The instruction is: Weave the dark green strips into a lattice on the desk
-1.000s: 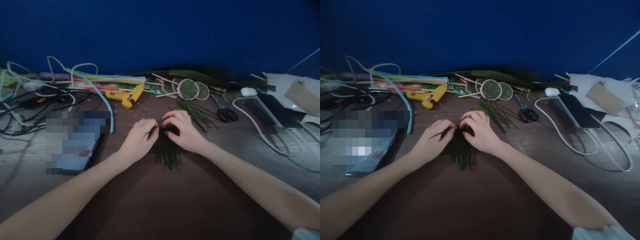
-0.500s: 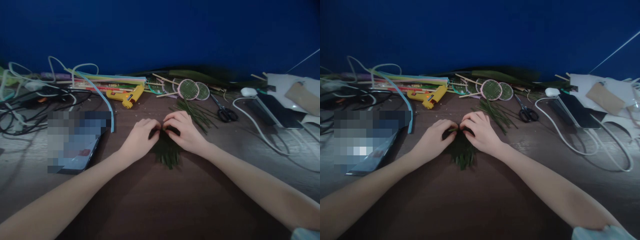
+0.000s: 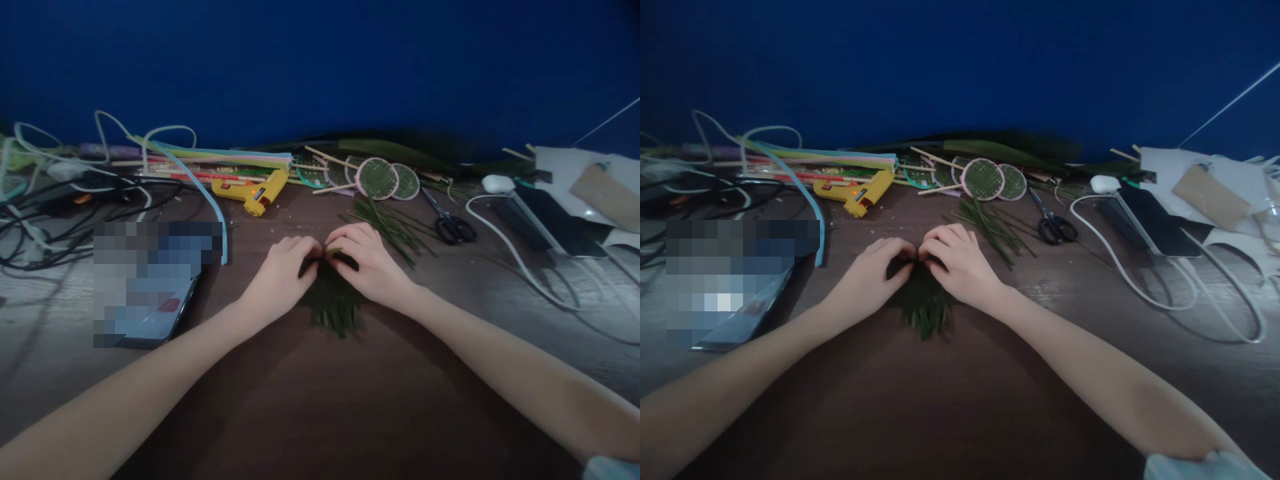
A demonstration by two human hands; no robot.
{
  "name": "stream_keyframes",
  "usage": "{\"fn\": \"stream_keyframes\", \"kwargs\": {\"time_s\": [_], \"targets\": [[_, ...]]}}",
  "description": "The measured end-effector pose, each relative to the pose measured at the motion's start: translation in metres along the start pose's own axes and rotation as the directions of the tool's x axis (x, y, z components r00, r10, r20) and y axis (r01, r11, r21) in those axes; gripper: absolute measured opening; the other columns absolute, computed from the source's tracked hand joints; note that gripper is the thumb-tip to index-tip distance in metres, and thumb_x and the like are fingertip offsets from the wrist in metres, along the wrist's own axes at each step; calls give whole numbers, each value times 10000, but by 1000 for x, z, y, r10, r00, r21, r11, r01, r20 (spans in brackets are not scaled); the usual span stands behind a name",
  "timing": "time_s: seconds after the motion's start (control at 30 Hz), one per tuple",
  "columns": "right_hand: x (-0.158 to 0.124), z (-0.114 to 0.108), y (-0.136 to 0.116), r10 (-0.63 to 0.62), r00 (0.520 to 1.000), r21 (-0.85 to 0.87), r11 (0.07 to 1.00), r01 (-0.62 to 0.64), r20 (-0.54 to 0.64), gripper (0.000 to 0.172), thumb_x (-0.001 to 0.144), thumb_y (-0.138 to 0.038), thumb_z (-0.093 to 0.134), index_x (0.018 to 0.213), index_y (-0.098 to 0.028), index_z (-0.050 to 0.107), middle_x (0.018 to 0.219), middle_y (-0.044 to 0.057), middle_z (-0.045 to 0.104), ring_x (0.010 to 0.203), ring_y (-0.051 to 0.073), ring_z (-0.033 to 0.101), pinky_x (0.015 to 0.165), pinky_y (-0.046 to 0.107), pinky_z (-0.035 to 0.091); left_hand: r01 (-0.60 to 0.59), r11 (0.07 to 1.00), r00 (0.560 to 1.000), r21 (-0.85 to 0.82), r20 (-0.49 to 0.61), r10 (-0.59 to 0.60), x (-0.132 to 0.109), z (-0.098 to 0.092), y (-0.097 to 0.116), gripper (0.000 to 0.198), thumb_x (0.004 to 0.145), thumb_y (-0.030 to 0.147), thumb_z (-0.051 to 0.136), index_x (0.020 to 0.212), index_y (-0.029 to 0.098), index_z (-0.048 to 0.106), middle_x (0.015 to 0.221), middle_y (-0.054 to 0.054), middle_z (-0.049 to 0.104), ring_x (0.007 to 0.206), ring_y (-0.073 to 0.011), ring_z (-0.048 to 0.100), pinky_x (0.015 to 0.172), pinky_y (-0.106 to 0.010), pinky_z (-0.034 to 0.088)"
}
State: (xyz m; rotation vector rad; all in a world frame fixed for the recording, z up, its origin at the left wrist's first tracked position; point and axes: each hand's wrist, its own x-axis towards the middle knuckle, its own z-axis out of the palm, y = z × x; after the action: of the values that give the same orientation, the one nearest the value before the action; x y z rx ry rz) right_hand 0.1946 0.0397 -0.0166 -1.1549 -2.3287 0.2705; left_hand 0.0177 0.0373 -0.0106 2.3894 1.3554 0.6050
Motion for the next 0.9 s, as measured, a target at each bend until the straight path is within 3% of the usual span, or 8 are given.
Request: {"fn": "stream_keyframes", "kwargs": {"time_s": [0.43, 0.63, 0.9], "targets": [[1, 0, 1, 12, 1000, 27, 1000, -12, -7, 61, 821, -170, 510, 870, -203, 525, 988, 55, 592, 945, 220, 480, 779, 363, 353, -13, 999, 1000, 40, 23, 12, 1, 2, -2, 98, 807, 151, 486, 872, 181, 552, 887, -23, 595, 889, -203, 523, 784, -359, 405], [1, 3, 2, 74, 996, 33, 997, -73, -40, 173, 793, -183, 551, 962, -207, 530, 1003, 71, 590, 954, 245, 483, 779, 380, 370, -19, 1000, 1000, 15, 22, 18, 1, 0, -1, 84, 801, 137, 502, 852, 178, 554, 884, -20, 594, 894, -202, 519, 783, -358, 397], [1, -3, 2, 90, 989, 121, 990, -76, -114, 31, 808, -177, 523, 794, -199, 540, 833, 43, 579, 843, 199, 489, 773, 349, 382, -24, 1000, 1000, 4, 19, 23, 1, 0, -1, 103, 800, 124, 490, 857, 183, 552, 879, -14, 592, 880, -189, 518, 782, -348, 397]]}}
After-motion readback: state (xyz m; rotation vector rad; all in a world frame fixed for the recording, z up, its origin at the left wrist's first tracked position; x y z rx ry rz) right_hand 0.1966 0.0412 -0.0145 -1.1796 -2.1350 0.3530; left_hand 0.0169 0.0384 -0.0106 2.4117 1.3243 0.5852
